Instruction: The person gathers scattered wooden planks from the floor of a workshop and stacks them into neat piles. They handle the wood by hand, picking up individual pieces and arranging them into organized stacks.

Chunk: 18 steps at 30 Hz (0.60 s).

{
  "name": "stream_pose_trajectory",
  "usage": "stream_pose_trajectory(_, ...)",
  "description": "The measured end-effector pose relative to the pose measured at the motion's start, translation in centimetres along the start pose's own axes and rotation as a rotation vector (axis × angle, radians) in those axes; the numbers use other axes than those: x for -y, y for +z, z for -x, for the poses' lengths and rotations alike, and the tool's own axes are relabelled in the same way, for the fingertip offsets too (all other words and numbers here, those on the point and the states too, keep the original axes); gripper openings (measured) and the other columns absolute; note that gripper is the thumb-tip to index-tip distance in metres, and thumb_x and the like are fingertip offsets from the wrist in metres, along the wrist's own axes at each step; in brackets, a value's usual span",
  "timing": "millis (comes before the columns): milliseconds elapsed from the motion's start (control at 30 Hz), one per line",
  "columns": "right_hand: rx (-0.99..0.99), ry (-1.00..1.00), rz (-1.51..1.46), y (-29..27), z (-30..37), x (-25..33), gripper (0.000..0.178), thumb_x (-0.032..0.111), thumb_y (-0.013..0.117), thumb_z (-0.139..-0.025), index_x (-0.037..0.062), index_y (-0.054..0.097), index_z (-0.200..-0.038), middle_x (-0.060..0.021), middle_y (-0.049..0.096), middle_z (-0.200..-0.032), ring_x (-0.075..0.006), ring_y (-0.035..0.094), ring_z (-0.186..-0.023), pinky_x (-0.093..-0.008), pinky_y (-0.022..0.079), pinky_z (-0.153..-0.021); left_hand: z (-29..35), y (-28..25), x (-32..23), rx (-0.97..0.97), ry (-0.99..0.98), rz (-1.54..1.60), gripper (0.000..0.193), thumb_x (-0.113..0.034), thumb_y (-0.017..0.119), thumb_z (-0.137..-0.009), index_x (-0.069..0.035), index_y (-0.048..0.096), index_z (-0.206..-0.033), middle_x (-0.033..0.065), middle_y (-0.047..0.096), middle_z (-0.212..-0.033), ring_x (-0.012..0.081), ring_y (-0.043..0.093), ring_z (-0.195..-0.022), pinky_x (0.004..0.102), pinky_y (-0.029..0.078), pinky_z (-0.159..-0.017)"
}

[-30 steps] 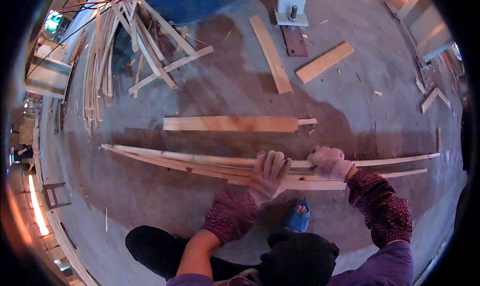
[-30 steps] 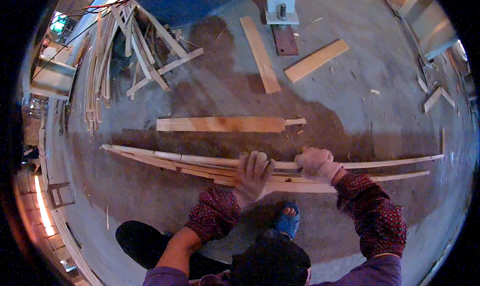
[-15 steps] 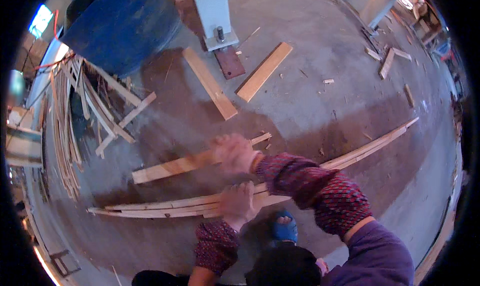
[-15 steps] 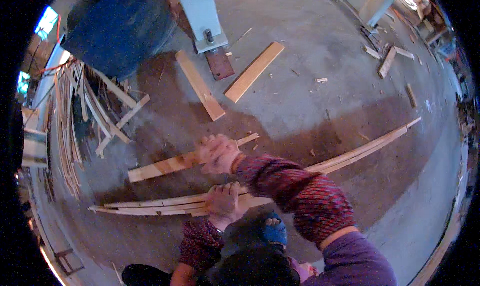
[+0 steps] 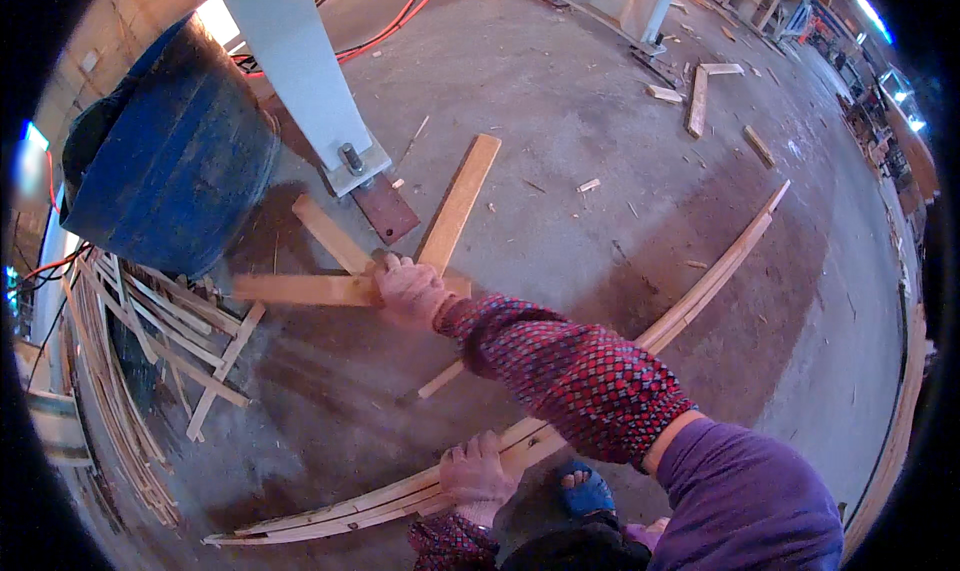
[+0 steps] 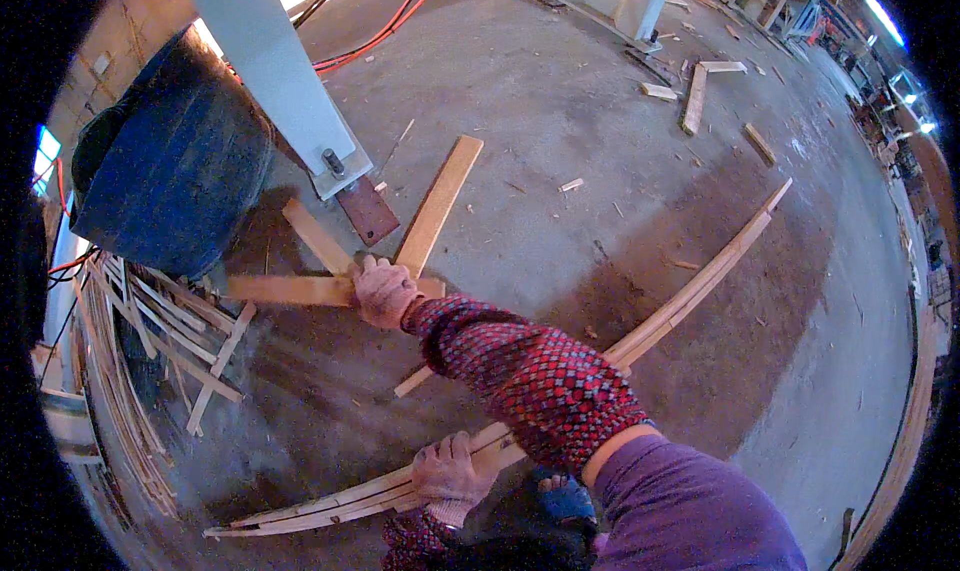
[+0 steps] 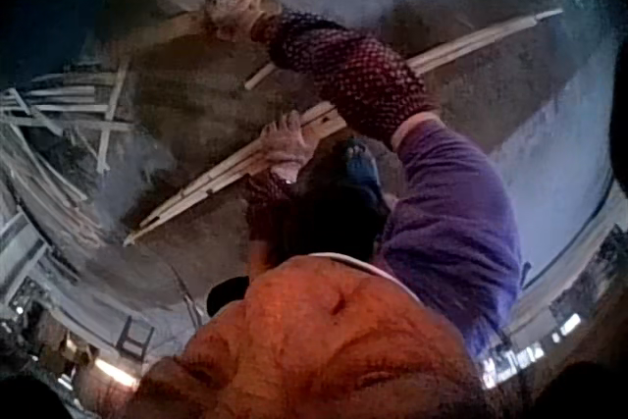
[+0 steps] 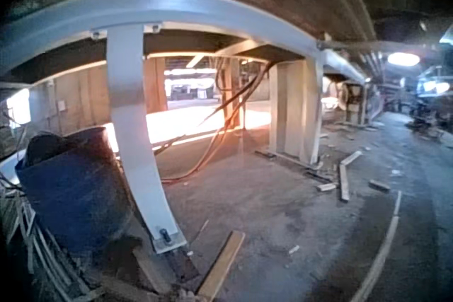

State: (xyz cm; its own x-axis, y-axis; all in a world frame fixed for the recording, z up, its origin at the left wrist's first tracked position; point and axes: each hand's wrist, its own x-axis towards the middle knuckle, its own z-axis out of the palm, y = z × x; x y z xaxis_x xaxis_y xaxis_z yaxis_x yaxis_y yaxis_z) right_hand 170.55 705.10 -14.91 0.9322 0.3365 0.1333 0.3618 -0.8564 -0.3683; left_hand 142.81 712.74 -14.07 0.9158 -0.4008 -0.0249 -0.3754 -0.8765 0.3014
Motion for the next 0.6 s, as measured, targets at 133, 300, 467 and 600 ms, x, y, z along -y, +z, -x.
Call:
stream_pose_trajectory(133, -0.015, 0.230, -0.065, 3.0, -3.1, 2.2, 0.042, 0.022, 0.066, -0.078, -0.0012, 0.052, -0.109, -0.0154, 0.062, -0.092, -0.0308, 0.065, -0.088, -0.0432, 0.053, -0.069, -0.3, -0.5, 0.7, 0.027, 0.010, 0.021, 0.044, -0.051, 0.067, -0.073, -0.012, 0.058, -0.092, 0.0053, 0.061, -0.083, 0.0291, 0.062, -0.077, 0.0467, 0.050, -0.071)
stream_pose_trajectory(300, 0.023, 0.004, 0.099, -0.3, -2.5, -3.4, 0.036, 0.016, 0.058, -0.082, -0.0032, 0.052, -0.111, -0.0153, 0.063, -0.096, -0.0306, 0.065, -0.089, -0.0422, 0.053, -0.067, -0.7, 0.0, 0.5, 0.053, -0.019, -0.011, 0.038, -0.047, 0.065, -0.074, -0.014, 0.057, -0.089, 0.0053, 0.059, -0.078, 0.0289, 0.061, -0.070, 0.0459, 0.049, -0.065)
stream_pose_trajectory(467, -0.057, -0.325, 0.404, -5.4, -4.1, -13.0, 0.039, 0.017, 0.061, -0.073, 0.0056, 0.056, -0.110, -0.0070, 0.060, -0.090, -0.0283, 0.061, -0.080, -0.0425, 0.051, -0.067, -0.4, 0.0, 0.7, 0.173, -0.092, 0.077, 0.047, -0.048, 0.067, -0.069, -0.013, 0.060, -0.098, 0.0069, 0.062, -0.087, 0.0301, 0.061, -0.083, 0.0474, 0.047, -0.076)
stream_pose_trajectory(600, -0.029, -0.393, 0.442, -1.6, -5.3, -22.8, 0.029, 0.017, 0.061, -0.074, 0.0105, 0.059, -0.102, -0.0061, 0.060, -0.088, -0.0273, 0.061, -0.081, -0.0486, 0.050, -0.072, 0.2, 2.0, -0.5, 0.152, 0.030, -0.060, 0.058, -0.050, 0.069, -0.063, -0.012, 0.061, -0.106, 0.0086, 0.064, -0.096, 0.0293, 0.061, -0.085, 0.0468, 0.046, -0.079)
